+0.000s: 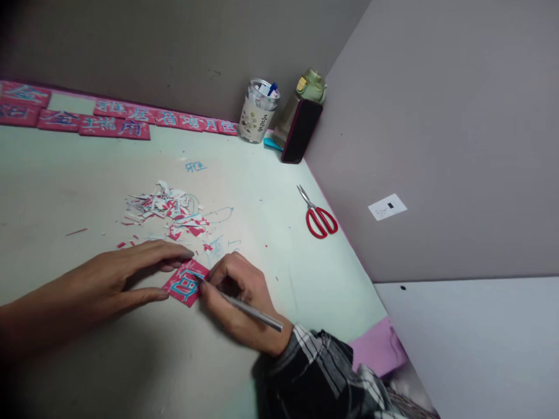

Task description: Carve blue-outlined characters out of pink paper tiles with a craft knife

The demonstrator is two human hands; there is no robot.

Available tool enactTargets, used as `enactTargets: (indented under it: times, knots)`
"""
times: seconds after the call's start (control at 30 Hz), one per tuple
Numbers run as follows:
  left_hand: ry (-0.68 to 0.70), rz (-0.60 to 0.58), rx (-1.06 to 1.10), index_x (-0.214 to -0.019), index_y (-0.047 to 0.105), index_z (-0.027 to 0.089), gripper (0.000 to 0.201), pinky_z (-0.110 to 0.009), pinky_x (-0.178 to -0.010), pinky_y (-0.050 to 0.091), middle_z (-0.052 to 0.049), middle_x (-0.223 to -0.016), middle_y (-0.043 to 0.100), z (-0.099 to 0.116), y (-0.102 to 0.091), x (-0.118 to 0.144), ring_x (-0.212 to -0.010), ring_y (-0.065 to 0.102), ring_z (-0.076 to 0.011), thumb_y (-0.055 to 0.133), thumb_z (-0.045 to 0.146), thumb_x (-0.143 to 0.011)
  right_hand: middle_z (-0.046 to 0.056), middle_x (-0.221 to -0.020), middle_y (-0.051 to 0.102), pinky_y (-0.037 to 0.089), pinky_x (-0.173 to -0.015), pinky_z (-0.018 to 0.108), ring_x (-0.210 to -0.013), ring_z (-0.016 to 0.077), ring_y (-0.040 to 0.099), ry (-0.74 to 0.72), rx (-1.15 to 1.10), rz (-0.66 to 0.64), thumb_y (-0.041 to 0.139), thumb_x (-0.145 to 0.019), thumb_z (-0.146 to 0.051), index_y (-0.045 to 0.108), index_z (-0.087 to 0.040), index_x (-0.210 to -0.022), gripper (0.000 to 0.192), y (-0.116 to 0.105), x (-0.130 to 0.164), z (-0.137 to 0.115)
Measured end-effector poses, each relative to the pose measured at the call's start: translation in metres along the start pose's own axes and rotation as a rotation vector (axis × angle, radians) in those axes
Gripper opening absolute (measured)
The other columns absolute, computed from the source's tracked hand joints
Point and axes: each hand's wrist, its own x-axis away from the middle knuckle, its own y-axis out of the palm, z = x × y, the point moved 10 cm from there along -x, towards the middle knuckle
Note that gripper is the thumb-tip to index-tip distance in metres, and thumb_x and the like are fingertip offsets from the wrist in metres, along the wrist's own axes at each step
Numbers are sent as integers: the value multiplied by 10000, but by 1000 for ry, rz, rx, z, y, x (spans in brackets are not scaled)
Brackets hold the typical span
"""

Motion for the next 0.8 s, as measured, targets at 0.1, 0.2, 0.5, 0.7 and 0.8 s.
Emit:
enactTargets:
  times: [0.1,0.2,0.5,0.7,0.8]
  knots:
    - [14,-13,-24,-1431,632,374,547,-388,-1054,590,-36,-1387,728,5,1,2,-1223,717,-297,741,531,-918,17,-840,689,459,-625,301,-711,144,596,19,-11,-11,685,-947,-246,584,-227,-791,186,1,0,1]
    - [24,5,11,-1358,668,379,450,-387,-1070,573,-32,-1410,698,15,3,3,-1283,673,-297,685,581,-956,18,-840,693,478,-643,307,-731,150,613,-14,-3,-38,680,-951,-235,578,-231,-796,186,3,-1,-4]
    - [48,98,60,-1129,745,344,303,-323,-1040,539,-17,-1327,696,24,8,2,-1238,651,-250,526,543,-1062,22,-840,697,513,-668,303,-742,151,640,-103,27,-95,684,-950,-193,579,-230,-809,180,9,-1,-16]
    - [94,115,15,-977,683,285,213,-318,-987,537,-26,-1283,704,29,10,4,-1209,653,-233,504,351,-1071,26,-856,711,514,-686,309,-755,153,647,-114,24,-127,714,-943,-204,600,-227,-816,172,12,-1,-17]
    - [99,126,5,-945,662,274,214,-323,-972,540,-28,-1270,711,31,8,3,-1191,664,-228,494,329,-1066,26,-853,706,511,-691,320,-756,157,638,-88,5,-134,713,-941,-210,603,-232,-811,171,12,0,-14]
